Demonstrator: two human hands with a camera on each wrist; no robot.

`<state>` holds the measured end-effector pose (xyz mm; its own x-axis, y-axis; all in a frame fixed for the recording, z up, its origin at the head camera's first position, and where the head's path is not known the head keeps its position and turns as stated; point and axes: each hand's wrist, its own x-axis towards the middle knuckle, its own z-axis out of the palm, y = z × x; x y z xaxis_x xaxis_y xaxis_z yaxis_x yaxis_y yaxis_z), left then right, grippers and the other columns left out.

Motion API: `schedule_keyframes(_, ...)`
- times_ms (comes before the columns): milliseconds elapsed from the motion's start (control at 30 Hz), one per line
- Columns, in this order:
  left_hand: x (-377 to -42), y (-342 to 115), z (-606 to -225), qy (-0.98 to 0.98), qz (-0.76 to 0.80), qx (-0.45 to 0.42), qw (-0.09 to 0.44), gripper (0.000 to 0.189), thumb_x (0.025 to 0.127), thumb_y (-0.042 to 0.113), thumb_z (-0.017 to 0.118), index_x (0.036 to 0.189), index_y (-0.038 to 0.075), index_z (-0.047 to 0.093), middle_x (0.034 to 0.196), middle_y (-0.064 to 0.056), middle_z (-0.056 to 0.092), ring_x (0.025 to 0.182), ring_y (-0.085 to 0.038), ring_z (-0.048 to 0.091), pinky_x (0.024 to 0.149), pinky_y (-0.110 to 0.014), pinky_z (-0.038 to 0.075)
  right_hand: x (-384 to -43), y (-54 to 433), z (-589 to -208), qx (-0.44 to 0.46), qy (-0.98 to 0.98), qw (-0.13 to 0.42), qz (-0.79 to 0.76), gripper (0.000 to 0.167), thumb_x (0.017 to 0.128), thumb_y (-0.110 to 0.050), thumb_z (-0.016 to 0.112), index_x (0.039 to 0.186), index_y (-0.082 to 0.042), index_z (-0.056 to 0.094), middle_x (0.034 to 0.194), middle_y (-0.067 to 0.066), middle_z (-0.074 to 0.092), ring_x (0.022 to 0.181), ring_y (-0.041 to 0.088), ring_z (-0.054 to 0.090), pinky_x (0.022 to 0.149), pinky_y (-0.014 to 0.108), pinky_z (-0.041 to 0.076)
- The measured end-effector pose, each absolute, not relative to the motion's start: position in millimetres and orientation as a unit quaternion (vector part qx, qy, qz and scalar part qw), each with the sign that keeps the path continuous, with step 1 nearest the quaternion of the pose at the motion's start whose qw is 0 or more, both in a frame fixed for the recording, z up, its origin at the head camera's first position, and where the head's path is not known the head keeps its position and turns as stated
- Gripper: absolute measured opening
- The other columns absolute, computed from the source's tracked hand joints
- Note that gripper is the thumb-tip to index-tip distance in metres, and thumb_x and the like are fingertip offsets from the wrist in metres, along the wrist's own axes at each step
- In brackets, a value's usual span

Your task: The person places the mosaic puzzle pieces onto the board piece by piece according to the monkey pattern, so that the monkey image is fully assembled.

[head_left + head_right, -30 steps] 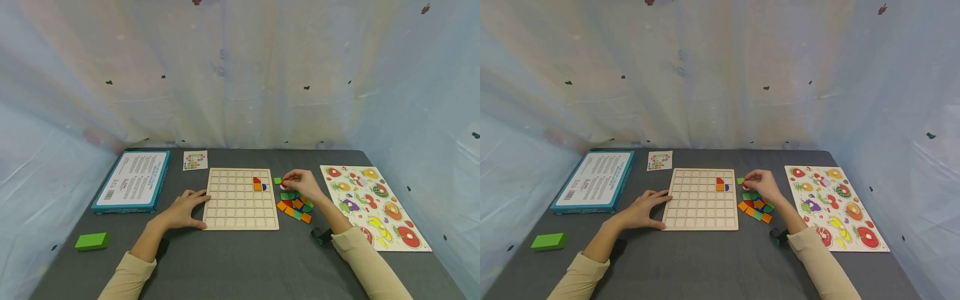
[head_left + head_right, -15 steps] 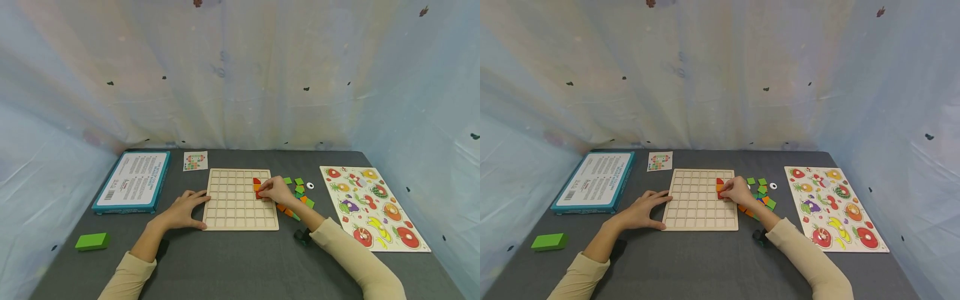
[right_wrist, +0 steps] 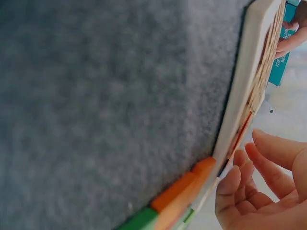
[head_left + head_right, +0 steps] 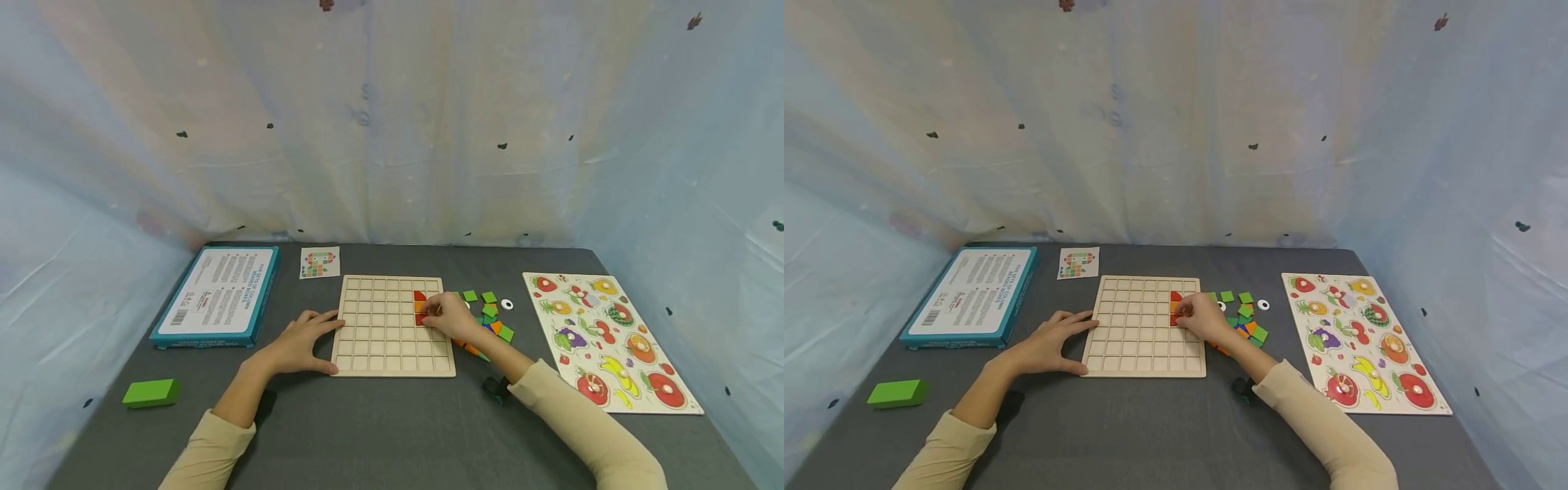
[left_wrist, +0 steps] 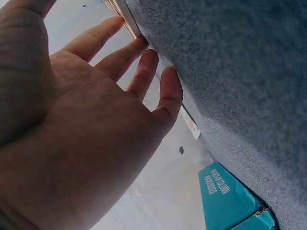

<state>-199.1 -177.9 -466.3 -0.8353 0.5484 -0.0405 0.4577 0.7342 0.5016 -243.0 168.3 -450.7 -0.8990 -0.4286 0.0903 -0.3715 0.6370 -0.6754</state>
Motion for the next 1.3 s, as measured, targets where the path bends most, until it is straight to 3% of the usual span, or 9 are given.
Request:
schedule_keyframes(133,-198.7,-178.1,-465.8,0.927,0.241,0.272,0.095,0.096,0.074,0.057,0.082,0.15,0.012,0.047,0.158,-0.018,0.033,0.133,-0.038,0.033,0.101,-0.072,0.026,-232.0,169.7,-445.0,-0.271,0.921,-0.022,-0.279,0.01,0.091,-0.008,0.071,0.099,-0.003,0.076,0.089,0.006,0.065,0.073,0.018,0.058,0.064,0.033,0.048)
schedule_keyframes(233,-198.3,-178.0,-464.6,0.927,0.242,0.27,0.098,0.096,0.074,0.057,0.082,0.15,0.012,0.047,0.158,-0.018,0.033,0.133,-0.038,0.033,0.101,-0.073,0.025,-218.8,172.5,-440.5,-0.323,0.924,-0.058,-0.195,0.017,0.093,-0.015,0.071,0.105,-0.004,0.075,0.105,0.011,0.068,0.096,0.028,0.062,0.082,0.046,0.049)
schedule_keyframes(367,-198.5,-177.7,-463.3,0.928,0.241,0.267,0.099,0.095,0.074,0.055,0.083,0.15,0.012,0.046,0.158,-0.018,0.033,0.133,-0.038,0.033,0.102,-0.072,0.026,-202.3,177.2,-440.0,-0.36,0.921,-0.048,-0.141,0.032,0.095,-0.027,0.068,0.12,-0.006,0.071,0.129,0.015,0.064,0.128,0.04,0.049,0.1,0.063,0.035)
schedule_keyframes(500,-198.4,-177.3,-462.3,0.928,0.241,0.266,0.097,0.095,0.073,0.054,0.084,0.15,0.012,0.047,0.158,-0.017,0.033,0.133,-0.037,0.033,0.102,-0.072,0.025,-195.2,179.9,-446.0,-0.361,0.923,-0.031,-0.129,0.039,0.098,-0.032,0.064,0.127,-0.007,0.068,0.136,0.015,0.06,0.137,0.041,0.041,0.107,0.065,0.026)
schedule_keyframes(733,-198.1,-177.1,-463.4,0.927,0.243,0.268,0.097,0.095,0.073,0.054,0.084,0.15,0.012,0.047,0.158,-0.017,0.033,0.133,-0.037,0.034,0.102,-0.071,0.026,-195.1,183.7,-449.1,-0.36,0.92,-0.014,-0.156,0.042,0.101,-0.033,0.059,0.132,-0.006,0.065,0.14,0.015,0.058,0.137,0.041,0.04,0.106,0.067,0.024)
schedule_keyframes(867,-198.0,-176.8,-464.2,0.926,0.247,0.271,0.095,0.096,0.073,0.055,0.084,0.15,0.012,0.047,0.158,-0.016,0.033,0.133,-0.037,0.033,0.101,-0.07,0.028,-196.7,195.9,-445.6,-0.35,0.911,-0.029,-0.215,0.037,0.1,-0.024,0.062,0.13,-0.003,0.065,0.139,0.019,0.057,0.134,0.043,0.043,0.105,0.068,0.026)
schedule_keyframes(1067,-198.9,-177.1,-464.7,0.925,0.245,0.274,0.093,0.096,0.073,0.056,0.083,0.15,0.012,0.047,0.158,-0.016,0.033,0.134,-0.037,0.033,0.101,-0.071,0.028,-212.6,242.8,-442.0,-0.235,0.924,-0.089,-0.29,0.025,0.093,-0.003,0.069,0.116,0.004,0.069,0.121,0.023,0.064,0.11,0.041,0.059,0.093,0.058,0.044)
schedule_keyframes(1300,-199.0,-178.3,-465.4,0.926,0.244,0.274,0.09,0.096,0.073,0.056,0.083,0.15,0.011,0.047,0.158,-0.017,0.033,0.133,-0.037,0.034,0.1,-0.072,0.027,-227.4,304.3,-443.9,-0.126,0.92,-0.051,-0.367,0.019,0.095,0.0,0.064,0.111,0.009,0.068,0.103,0.022,0.068,0.086,0.03,0.062,0.072,0.035,0.05)
